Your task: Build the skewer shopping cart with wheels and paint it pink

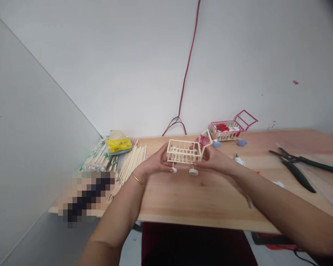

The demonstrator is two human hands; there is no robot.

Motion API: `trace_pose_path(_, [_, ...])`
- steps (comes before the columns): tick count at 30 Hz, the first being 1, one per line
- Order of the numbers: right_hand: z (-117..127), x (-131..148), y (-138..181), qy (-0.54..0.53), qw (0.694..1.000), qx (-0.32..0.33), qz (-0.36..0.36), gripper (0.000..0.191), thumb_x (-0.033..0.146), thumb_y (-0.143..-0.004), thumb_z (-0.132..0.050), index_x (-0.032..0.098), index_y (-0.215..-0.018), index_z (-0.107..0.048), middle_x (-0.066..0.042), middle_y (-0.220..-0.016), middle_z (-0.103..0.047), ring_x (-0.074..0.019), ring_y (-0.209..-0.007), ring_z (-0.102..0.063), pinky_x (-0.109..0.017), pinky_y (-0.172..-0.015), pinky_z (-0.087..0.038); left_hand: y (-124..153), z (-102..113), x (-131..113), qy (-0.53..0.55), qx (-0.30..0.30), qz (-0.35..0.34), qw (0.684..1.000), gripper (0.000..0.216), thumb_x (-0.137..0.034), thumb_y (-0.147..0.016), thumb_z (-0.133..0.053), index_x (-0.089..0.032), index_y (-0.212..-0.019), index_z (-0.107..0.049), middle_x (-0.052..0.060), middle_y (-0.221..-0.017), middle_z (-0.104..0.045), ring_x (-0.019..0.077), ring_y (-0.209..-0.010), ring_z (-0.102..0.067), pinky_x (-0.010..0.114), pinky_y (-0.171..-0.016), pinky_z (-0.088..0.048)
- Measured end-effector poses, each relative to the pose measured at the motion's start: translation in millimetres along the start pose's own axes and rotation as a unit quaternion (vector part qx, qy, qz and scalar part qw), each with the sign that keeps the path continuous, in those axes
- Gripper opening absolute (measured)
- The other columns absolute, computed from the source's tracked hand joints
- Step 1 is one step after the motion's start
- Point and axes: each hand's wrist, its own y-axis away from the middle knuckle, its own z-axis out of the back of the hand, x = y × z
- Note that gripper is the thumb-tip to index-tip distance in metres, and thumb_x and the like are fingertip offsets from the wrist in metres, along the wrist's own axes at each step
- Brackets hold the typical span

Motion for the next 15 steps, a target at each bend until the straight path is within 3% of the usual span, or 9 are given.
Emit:
trace_pose_path(4, [4, 0, 0, 0.024, 1.0, 0.02, -0.006, 0.057, 0.031, -0.062, -0.078, 0.025, -0.111, -0.05, -0.007, -0.111, -0.068, -0.0249, -0.103, -0.067, -0.04, -0.085, -0.057, -2, -2, 1, -0.005, 0.0, 0.003, 1.0, 0.111, -0.008, -0.057, -0.083, -0.032, -0.15, -0.027, 0.011, -0.131, -0.057, 0.0211, -0.105, -0.063, 0.034, -0.088, -0.053])
trace_pose_path(7, [7, 3, 1, 0.07, 0.996, 0.045, -0.004, 0.054, 0.03, -0.067, -0.075, 0.025, -0.115, -0.052, -0.007, -0.108, -0.07, -0.0252, -0.104, -0.067, -0.04, -0.086, -0.056, -3, -3, 1, 0.003, 0.0, -0.009, 1.0, 0.105, -0.007, -0.057, -0.082, -0.03, -0.147, -0.033, 0.01, -0.129, -0.058, 0.0211, -0.107, -0.062, 0.032, -0.088, -0.052])
trace_pose_path(10, [8, 8, 3, 0.139, 0.99, 0.029, 0.014, 0.052, 0.029, -0.067, -0.074, 0.027, -0.116, -0.055, -0.006, -0.113, -0.069, -0.026, -0.102, -0.067, -0.037, -0.081, -0.057, -4, -4, 2, 0.023, -0.006, -0.021, 1.0, 0.1, -0.006, -0.056, -0.082, -0.029, -0.143, -0.04, 0.01, -0.131, -0.057, 0.0217, -0.11, -0.061, 0.029, -0.085, -0.052])
trace_pose_path(15, [8, 13, 5, 0.214, 0.976, 0.029, 0.017, 0.046, 0.032, -0.07, -0.072, 0.026, -0.114, -0.06, -0.005, -0.102, -0.072, -0.025, -0.092, -0.069, -0.034, -0.074, -0.056, -1, 1, 6, 0.103, 0.008, -0.013, 0.995, 0.091, -0.009, -0.057, -0.083, -0.027, -0.139, -0.048, 0.012, -0.135, -0.056, 0.0245, -0.115, -0.059, 0.028, -0.084, -0.051])
